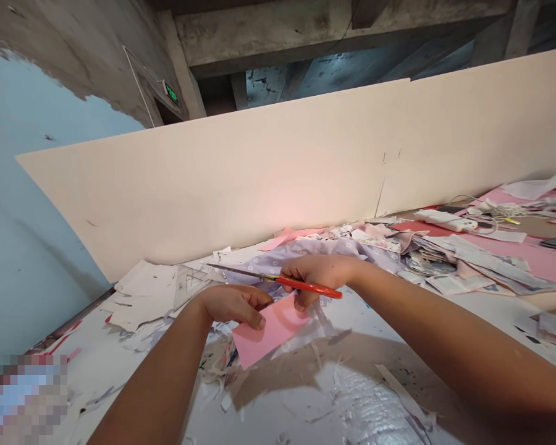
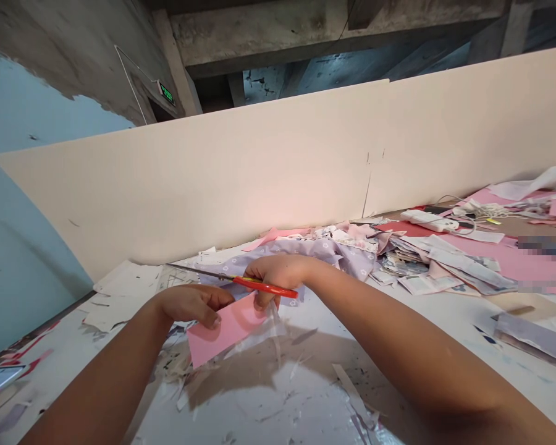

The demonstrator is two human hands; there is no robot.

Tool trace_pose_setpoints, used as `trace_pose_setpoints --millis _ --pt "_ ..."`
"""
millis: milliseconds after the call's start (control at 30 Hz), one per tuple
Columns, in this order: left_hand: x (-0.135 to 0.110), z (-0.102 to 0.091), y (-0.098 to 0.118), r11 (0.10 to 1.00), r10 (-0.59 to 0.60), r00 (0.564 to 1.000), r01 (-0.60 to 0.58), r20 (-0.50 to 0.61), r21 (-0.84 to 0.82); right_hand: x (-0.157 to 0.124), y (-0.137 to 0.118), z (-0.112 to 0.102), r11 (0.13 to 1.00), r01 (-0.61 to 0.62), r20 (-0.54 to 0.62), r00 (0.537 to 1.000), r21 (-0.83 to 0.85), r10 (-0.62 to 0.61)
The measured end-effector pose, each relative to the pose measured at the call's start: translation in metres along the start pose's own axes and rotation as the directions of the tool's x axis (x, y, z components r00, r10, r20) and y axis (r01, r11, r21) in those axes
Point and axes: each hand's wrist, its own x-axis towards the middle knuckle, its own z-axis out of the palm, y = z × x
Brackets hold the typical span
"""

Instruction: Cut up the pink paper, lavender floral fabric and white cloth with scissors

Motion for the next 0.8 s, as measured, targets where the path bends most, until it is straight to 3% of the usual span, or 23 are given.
trace_pose_setpoints --millis 167,333,433,500,567,667,733,800 --pt "0.009 0.001 -0.004 0.997 0.078 0.993 -0.079 -0.084 -0.007 0.001 -0.001 0.003 1.000 -0.002 0.023 1.000 -0.002 0.002" --pt "0.011 0.000 -0.007 0.994 0.073 0.997 -0.071 -0.030 0.080 0.002 0.006 -0.001 1.000 -0.016 -0.032 0.999 0.004 0.016" --pt "0.009 -0.007 -0.012 0.990 0.105 0.989 -0.094 -0.101 0.104 0.008 0.017 -0.004 0.999 0.036 -0.153 0.988 0.012 -0.034" --pt "0.008 -0.015 -0.017 0.987 0.153 0.962 -0.140 -0.226 0.074 0.015 0.024 -0.005 0.990 0.080 -0.334 0.942 0.116 -0.037" --pt "0.008 -0.023 -0.021 0.971 0.228 0.883 -0.240 -0.411 0.023 0.023 0.031 -0.005 0.927 0.178 -0.535 0.844 0.330 0.029" --pt "0.013 -0.032 -0.023 0.899 0.308 0.651 -0.438 -0.693 -0.012 0.033 0.040 -0.003 0.763 0.377 -0.691 0.712 0.525 0.124" --pt "0.017 -0.035 -0.023 0.851 0.321 0.499 -0.525 -0.805 0.014 0.038 0.043 0.002 0.726 0.423 -0.695 0.711 0.542 0.104" --pt "0.020 -0.036 -0.023 0.827 0.331 0.398 -0.559 -0.855 0.060 0.042 0.045 0.010 0.714 0.399 -0.638 0.765 0.575 0.086"
